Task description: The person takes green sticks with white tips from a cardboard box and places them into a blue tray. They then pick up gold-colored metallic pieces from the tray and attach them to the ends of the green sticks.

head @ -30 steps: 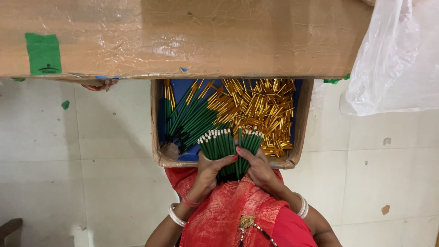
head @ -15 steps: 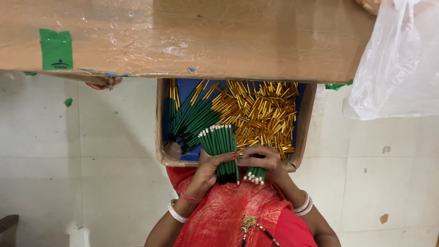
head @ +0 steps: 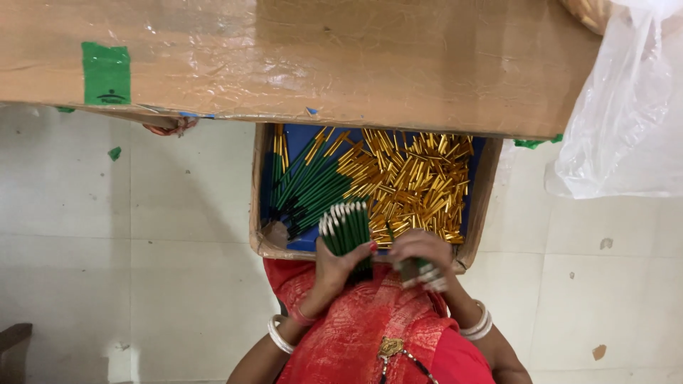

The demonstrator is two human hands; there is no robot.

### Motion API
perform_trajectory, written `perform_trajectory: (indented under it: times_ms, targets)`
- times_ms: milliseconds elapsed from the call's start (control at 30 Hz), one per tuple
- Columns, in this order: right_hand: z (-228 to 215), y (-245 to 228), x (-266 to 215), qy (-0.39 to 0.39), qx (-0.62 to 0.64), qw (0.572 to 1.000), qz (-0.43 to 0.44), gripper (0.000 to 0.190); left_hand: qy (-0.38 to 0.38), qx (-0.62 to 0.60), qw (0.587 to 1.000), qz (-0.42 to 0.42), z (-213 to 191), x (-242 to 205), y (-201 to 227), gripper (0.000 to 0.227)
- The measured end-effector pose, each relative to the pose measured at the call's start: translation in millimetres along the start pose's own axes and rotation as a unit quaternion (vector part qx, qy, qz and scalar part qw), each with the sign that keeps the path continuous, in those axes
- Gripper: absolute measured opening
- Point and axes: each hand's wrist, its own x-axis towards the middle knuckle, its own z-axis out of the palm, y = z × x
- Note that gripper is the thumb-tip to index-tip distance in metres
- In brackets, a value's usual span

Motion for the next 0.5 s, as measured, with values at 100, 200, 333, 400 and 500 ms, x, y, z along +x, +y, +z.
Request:
perform_trajectory:
  times_ms: [100,200,333,400,500]
  targets:
    - [0.8,3.9,-3.9,0.246,0.361,0.893,0.106,0.022,0.049,0.248,0.96,0.119,4.0,-8.3,10.6,0.023]
    - [-9.1,-11.6,15.6,0.346,0.402,0.827,0.187,0.015,0.006,0.368,0.874,0.318,4.2,-9.9,15.5,0.028]
    - [-5.1,-18.9,29.5,0.356,0.475,0.769,0.237,0.024,-0.014,0.399,0.836,0.378,3.9,-5.1,19.9,0.033]
    - [-1.0,-20.4,29.7,0.357,0.497,0.751,0.246,0.024,-0.02,0.401,0.835,0.376,5.4,-6.5,22.1,0.034]
    - [4.1,-16.6,28.6,0.346,0.509,0.747,0.252,0.025,-0.032,0.401,0.828,0.39,6.8,-6.7,24.5,0.037]
